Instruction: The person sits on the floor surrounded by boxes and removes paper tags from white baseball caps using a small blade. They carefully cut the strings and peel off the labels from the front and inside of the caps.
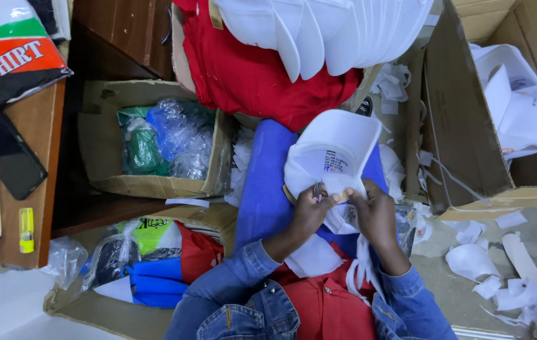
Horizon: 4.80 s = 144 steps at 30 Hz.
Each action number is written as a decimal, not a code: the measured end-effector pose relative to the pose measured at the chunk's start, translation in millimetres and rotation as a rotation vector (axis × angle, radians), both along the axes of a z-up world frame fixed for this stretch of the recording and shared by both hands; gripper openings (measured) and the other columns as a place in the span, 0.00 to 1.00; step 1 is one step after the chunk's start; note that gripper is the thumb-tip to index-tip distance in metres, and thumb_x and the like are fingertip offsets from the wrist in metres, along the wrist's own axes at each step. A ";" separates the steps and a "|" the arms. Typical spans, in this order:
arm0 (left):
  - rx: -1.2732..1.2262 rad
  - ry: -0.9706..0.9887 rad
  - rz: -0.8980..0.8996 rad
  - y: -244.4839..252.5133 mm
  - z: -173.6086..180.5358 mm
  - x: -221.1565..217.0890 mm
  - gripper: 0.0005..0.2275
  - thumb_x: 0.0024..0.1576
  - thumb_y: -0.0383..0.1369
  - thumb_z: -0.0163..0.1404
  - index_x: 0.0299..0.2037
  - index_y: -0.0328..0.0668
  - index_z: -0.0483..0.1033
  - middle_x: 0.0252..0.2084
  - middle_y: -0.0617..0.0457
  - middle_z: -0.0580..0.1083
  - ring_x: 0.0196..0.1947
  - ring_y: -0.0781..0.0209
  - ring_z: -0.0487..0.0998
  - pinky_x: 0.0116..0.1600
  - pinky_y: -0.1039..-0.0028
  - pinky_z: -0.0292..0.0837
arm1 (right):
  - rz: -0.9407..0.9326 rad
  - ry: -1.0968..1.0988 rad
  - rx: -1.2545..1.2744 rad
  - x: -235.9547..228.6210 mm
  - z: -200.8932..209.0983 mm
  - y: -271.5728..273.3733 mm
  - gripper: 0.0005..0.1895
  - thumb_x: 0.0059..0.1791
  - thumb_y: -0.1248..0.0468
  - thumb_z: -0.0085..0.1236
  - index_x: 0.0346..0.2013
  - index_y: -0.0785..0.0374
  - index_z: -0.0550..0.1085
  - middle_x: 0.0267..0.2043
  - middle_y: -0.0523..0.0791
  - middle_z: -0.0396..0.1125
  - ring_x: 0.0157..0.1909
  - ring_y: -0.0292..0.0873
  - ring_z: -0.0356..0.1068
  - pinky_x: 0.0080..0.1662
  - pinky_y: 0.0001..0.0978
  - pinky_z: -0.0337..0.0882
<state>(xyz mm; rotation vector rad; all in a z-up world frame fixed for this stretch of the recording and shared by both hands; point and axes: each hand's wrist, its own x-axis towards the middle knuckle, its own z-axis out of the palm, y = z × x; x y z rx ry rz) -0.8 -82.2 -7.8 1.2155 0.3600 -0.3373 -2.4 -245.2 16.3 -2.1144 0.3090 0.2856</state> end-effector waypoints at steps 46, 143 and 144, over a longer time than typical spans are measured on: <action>0.796 -0.211 -0.210 86.1 -28.5 41.5 0.09 0.62 0.44 0.57 0.44 0.53 0.80 0.39 0.47 0.82 0.38 0.41 0.85 0.38 0.60 0.82 | -0.017 0.073 0.819 2.6 -16.0 -18.4 0.07 0.50 0.63 0.67 0.36 0.66 0.81 0.25 0.47 0.76 0.29 0.37 0.76 0.33 0.32 0.79; 0.607 -0.569 -0.230 86.0 114.0 -5.3 0.28 0.69 0.43 0.43 0.76 0.34 0.58 0.53 0.38 0.63 0.48 0.47 0.71 0.50 0.62 0.76 | -0.366 0.082 1.084 2.3 -0.6 35.5 0.11 0.54 0.67 0.61 0.46 0.74 0.76 0.36 0.59 0.77 0.35 0.57 0.81 0.37 0.52 0.83; 0.591 -0.609 -0.283 84.0 106.3 -11.0 0.28 0.70 0.38 0.43 0.77 0.33 0.54 0.53 0.36 0.64 0.49 0.44 0.72 0.51 0.61 0.78 | -0.331 0.098 1.092 -0.8 1.3 35.1 0.12 0.54 0.65 0.61 0.46 0.73 0.77 0.35 0.57 0.77 0.35 0.55 0.81 0.38 0.49 0.83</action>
